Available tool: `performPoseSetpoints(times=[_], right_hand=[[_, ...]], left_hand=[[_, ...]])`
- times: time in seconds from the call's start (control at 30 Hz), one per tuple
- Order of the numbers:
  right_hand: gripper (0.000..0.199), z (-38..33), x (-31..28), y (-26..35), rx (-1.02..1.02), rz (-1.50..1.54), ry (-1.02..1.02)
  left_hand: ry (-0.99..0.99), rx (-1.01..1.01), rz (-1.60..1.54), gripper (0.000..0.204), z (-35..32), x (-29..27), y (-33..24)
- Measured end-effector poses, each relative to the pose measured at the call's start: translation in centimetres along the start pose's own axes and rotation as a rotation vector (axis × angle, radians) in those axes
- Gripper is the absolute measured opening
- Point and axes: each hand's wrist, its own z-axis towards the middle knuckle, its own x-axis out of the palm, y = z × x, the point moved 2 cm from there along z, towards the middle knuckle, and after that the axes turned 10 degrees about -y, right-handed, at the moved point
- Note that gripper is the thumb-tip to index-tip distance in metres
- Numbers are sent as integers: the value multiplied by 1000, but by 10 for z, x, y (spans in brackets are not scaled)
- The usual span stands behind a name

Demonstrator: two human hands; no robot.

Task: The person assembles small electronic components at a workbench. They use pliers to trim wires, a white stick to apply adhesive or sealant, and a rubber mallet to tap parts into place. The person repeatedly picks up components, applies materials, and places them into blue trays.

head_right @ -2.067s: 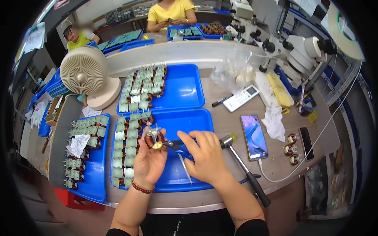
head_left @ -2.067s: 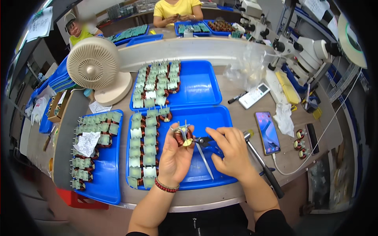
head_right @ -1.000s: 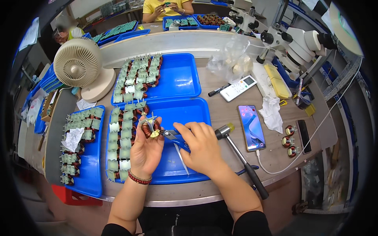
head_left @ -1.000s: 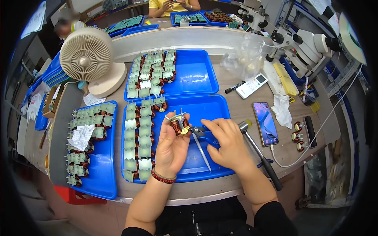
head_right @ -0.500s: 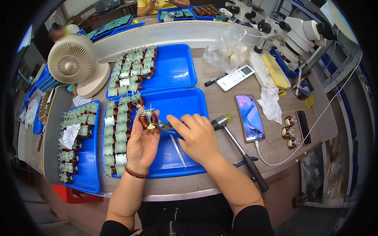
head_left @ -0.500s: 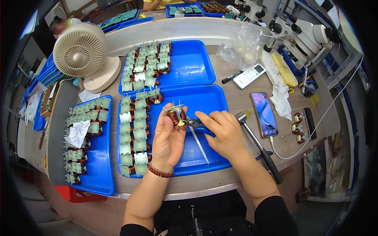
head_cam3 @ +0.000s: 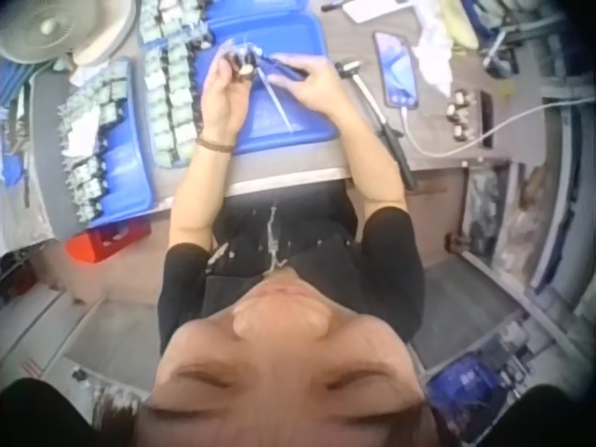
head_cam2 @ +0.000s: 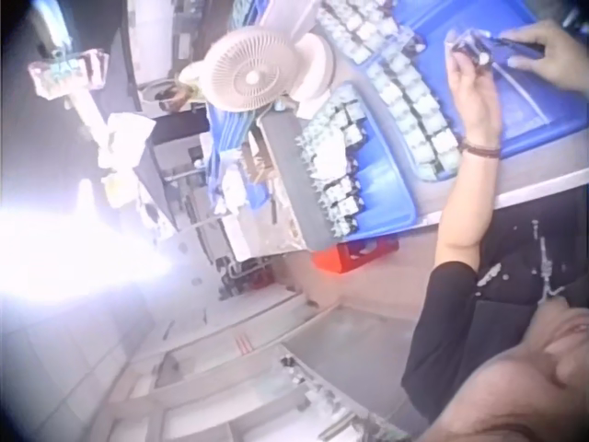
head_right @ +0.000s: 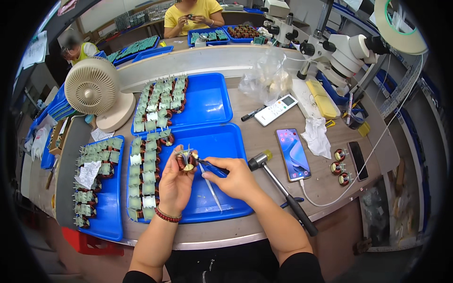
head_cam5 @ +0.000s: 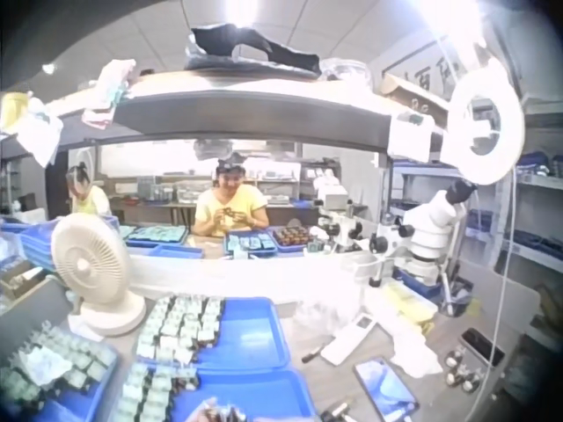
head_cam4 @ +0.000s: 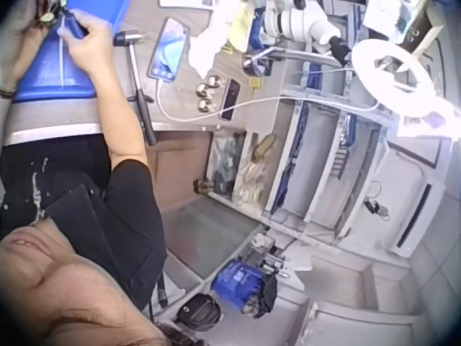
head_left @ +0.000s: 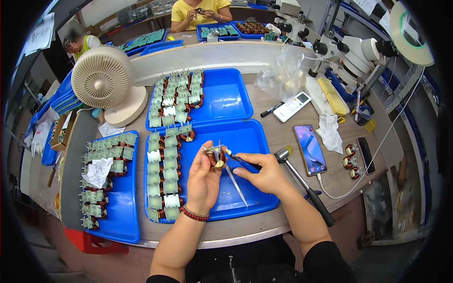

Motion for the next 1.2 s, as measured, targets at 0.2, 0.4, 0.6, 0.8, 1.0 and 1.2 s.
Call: performPoseSetpoints(times=[0.2,0.4,0.6,0.8,1.0,1.2], right_hand=[[35,6,-14,11,-81,-5,-156],[34,7,-17,24,-265,-251,-235],[33,-1,-25,32,-305,-255,-285],[38,-26,-82,72,-373,-269,-461],[39,-137,-234,89,-412,599,-679],[26,-181,-273,26,-210,467,-1542]], left_hand=[[7,-13,-105,41,3,-2,-3],[17,-61,-217,37,5,-4,-5],[-144,-180,-220,37,1,-3,3],[-91,-146,-118,27,4,-8,4],[0,-123,-7,28,4,-16,6],[-35,-114,122,29,-4,-1,12]])
